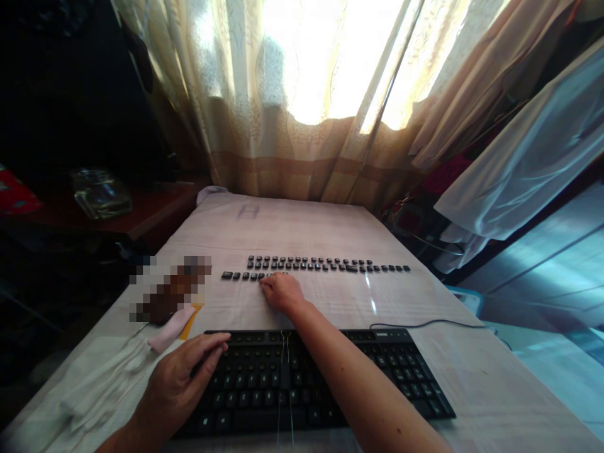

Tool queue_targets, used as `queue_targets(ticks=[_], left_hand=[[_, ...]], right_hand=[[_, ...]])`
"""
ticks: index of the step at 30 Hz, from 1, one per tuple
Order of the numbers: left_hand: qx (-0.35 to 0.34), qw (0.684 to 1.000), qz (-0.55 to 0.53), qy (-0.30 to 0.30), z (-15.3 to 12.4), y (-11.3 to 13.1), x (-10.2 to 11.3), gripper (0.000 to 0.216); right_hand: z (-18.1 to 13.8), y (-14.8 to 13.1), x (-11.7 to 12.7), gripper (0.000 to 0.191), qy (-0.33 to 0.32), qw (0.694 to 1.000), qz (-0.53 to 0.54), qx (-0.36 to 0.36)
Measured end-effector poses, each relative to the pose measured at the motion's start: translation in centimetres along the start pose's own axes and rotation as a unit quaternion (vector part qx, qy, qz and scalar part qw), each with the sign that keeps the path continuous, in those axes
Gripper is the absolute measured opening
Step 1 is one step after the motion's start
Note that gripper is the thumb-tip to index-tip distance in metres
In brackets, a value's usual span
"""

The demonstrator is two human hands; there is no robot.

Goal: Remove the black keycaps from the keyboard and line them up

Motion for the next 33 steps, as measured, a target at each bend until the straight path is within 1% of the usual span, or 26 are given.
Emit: queue_targets(ticks=[6,13,16,19,20,21,23,25,27,30,33], left_hand=[[-0.003,1.000,0.003,0.000,0.1,0.1,0.1,0.019],[0.001,1.000,0.001,0.003,0.2,0.3,0.1,0.019],[-0.006,1.000,0.003,0.007,0.3,0.2,0.2,0.019],[-0.012,1.000,0.012,0.012,0.5,0.0,0.4,0.018],[-0.012,1.000,0.014,0.012,0.6,-0.1,0.5,0.018],[-0.012,1.000,0.014,0.012,0.7,-0.1,0.5,0.018],[-0.013,1.000,0.015,0.015,0.7,-0.3,0.5,0.018],[-0.017,0.999,0.020,0.019,0.8,-0.4,0.5,0.017],[-0.027,0.999,0.025,0.024,0.8,-0.6,0.5,0.016],[-0.040,0.998,0.041,0.029,0.8,-1.0,0.4,0.016],[-0.044,0.997,0.064,0.030,0.7,-1.5,0.4,0.018]], right_hand=[[-0.3,0.0,0.4,0.027,-0.001,1.000,0.007,0.006],[-0.6,0.4,0.8,0.027,0.009,0.999,0.032,-0.006],[-1.0,0.8,2.0,0.024,0.013,0.999,0.049,-0.010],[-2.7,1.5,4.5,0.024,0.037,0.997,0.061,-0.011],[-3.7,1.7,5.4,0.024,0.057,0.996,0.072,0.003],[-4.7,1.8,6.3,0.023,0.062,0.994,0.082,0.029],[-7.0,1.7,7.8,0.026,0.031,0.992,0.073,0.097],[-9.2,1.4,8.7,0.030,-0.014,0.985,0.022,0.171],[-10.7,0.7,9.0,0.029,-0.046,0.970,-0.031,0.239],[-11.5,-0.2,8.8,0.022,-0.067,0.942,-0.091,0.317],[-11.1,-0.6,8.4,0.017,-0.079,0.918,-0.136,0.365]])
Point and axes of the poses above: each hand's wrist, its own z-axis towards the middle knuckle, its own x-axis out of the back of the hand, y = z × x, the point moved 1 cm from there along z, towards the middle knuckle, and after that the axes turned 15 degrees about y, right-handed, at the moved point
